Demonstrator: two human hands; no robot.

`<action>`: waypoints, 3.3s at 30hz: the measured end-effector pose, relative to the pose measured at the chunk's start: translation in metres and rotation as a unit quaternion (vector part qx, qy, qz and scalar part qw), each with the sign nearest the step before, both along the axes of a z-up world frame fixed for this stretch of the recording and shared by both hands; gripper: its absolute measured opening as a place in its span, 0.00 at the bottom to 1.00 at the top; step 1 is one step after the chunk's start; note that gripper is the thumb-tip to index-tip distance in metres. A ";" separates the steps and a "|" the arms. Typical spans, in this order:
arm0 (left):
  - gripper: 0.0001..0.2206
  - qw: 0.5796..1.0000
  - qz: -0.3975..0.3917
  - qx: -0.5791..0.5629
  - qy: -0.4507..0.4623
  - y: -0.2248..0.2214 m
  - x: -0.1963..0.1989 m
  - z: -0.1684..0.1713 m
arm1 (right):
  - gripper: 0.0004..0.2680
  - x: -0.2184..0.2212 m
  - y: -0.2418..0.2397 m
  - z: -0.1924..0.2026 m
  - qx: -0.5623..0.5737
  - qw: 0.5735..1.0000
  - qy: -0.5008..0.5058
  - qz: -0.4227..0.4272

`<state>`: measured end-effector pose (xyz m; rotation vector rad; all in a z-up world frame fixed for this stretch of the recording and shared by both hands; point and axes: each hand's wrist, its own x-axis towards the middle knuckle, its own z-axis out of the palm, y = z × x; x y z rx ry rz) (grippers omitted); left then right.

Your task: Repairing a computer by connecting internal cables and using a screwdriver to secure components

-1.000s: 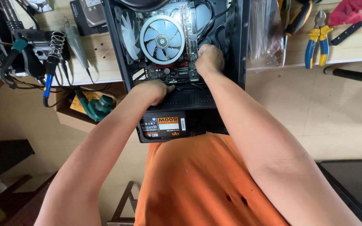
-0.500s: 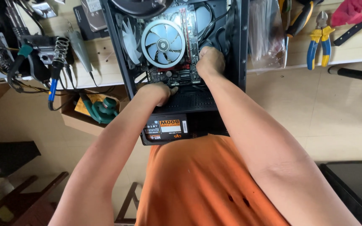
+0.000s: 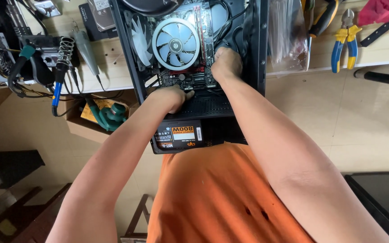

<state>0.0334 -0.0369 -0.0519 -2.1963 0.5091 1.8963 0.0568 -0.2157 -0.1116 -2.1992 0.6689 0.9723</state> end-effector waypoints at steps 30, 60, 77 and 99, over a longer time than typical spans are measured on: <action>0.22 0.999 0.017 0.041 -0.021 -0.006 -0.001 -0.017 | 0.08 0.012 0.006 -0.045 -0.024 0.996 0.091 -0.001; 0.24 0.965 0.216 0.132 -0.073 -0.027 0.017 0.070 | 0.19 0.044 0.009 0.107 0.010 0.974 0.225 0.015; 0.25 0.983 0.172 0.070 -0.007 0.009 -0.003 -0.003 | 0.12 0.014 0.000 0.016 0.016 0.996 0.085 0.025; 0.24 0.866 0.446 0.203 -0.101 -0.019 0.016 0.031 | 0.10 -0.001 0.000 -0.001 0.012 1.000 0.014 -0.006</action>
